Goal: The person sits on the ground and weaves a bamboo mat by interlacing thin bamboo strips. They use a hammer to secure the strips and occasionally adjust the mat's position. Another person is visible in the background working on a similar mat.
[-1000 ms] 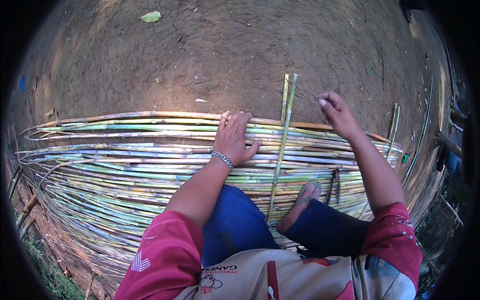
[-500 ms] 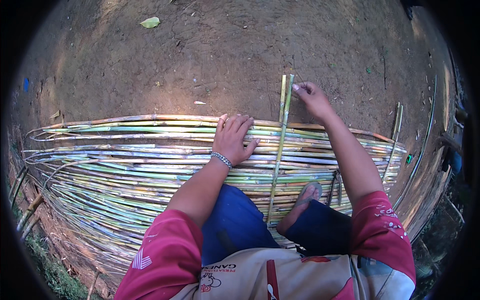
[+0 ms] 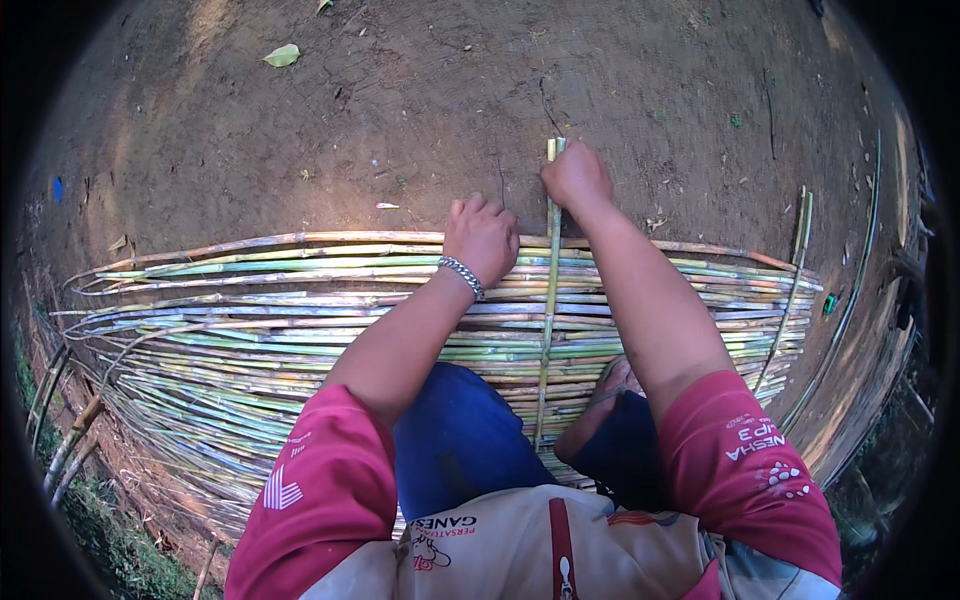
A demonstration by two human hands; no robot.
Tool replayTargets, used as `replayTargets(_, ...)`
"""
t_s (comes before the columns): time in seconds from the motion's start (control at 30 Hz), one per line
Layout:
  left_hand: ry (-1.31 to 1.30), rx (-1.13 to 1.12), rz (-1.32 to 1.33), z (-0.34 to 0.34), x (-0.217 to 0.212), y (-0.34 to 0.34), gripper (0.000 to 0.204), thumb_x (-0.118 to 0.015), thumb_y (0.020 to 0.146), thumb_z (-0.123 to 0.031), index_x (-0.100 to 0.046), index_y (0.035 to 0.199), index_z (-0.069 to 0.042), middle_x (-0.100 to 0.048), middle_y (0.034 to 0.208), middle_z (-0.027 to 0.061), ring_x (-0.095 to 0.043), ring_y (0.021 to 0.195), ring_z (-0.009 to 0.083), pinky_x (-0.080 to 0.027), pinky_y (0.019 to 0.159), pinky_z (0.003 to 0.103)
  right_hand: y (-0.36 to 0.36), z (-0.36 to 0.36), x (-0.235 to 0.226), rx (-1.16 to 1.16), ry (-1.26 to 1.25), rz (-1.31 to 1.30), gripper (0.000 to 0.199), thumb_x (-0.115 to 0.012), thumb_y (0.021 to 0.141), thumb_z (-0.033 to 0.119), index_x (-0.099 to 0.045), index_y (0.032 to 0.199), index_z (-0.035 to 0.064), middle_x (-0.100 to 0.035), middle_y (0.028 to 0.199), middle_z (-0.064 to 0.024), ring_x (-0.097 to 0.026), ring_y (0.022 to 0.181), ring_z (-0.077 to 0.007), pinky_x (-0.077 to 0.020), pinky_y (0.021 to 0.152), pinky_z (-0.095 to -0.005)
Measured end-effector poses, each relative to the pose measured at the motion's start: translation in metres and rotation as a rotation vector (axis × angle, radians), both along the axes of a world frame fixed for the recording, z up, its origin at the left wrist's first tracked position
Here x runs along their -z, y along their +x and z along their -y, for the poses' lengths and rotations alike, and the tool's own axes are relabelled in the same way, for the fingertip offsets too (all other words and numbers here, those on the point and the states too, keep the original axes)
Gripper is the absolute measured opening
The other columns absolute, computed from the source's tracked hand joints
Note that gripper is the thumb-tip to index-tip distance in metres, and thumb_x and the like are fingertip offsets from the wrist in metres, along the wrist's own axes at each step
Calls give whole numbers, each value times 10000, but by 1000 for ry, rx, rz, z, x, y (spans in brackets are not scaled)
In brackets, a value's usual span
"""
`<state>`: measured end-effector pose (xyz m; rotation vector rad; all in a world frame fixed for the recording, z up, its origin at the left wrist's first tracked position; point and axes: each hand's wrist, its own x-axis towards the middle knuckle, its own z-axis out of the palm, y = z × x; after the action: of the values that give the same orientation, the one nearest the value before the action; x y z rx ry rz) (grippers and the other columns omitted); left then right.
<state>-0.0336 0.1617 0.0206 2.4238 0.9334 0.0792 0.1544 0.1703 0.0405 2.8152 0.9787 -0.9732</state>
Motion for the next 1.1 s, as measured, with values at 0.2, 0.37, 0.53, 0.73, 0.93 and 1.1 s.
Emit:
replayTargets(0.2, -270, 47, 128, -12, 15, 10, 142, -602, 827, -93, -635, 954, -41, -647, 924, 124, -615, 951, 323, -499, 844, 430, 2, 0, -5, 4, -1, -15, 409, -694, 815, 292, -677, 1138, 41, -678, 1184, -205, -647, 1122, -366, -519, 954, -440)
replayTargets(0.37, -661, -98, 37, -12, 14, 25, 280, -594, 845, -1, -586, 1124, -22, -688, 1039, 132, -692, 903, 266, -543, 828, 373, 6, 10, 6, 21, 102, -18, 468, -705, 807, 335, -649, 1131, 1, -677, 1138, -241, -643, 1094, -394, -508, 941, -463)
replayTargets(0.53, -1156, -148, 233, -20, 36, 31, 436, -750, 822, -67, -570, 1199, 59, -702, 1059, 103, -678, 955, 154, -545, 876, 302, 13, 15, 17, 42, 199, -92, 472, -685, 806, 304, -633, 1154, -10, -677, 1133, -238, -644, 1088, -394, -506, 942, -457)
replayTargets(0.73, -1213, -126, 193, -13, 27, 51, 452, -820, 792, -98, -593, 1154, 49, -702, 994, 73, -668, 891, 130, -553, 810, 280, 14, 19, 15, 47, 220, -129, 497, -683, 810, 332, -625, 1153, -23, -674, 1122, -252, -643, 1077, -405, -505, 932, -457)
replayTargets(0.93, -1175, -164, 203, -8, 35, 48, 379, -816, 799, -94, -616, 1089, 45, -703, 947, 73, -673, 833, 122, -556, 753, 264, 21, 21, 11, 101, 335, -246, 509, -609, 922, 442, -587, 1154, -11, -669, 1090, -228, -652, 1042, -354, -493, 916, -423)
replayTargets(1.1, -1180, -155, 226, -7, 31, 52, 366, -808, 808, -97, -622, 1086, 50, -709, 945, 88, -683, 854, 134, -557, 766, 273, 111, 52, 0, 161, 621, -287, 288, -487, 1027, 263, -563, 1168, 24, -656, 1066, -154, -602, 993, -223, -459, 899, -348)
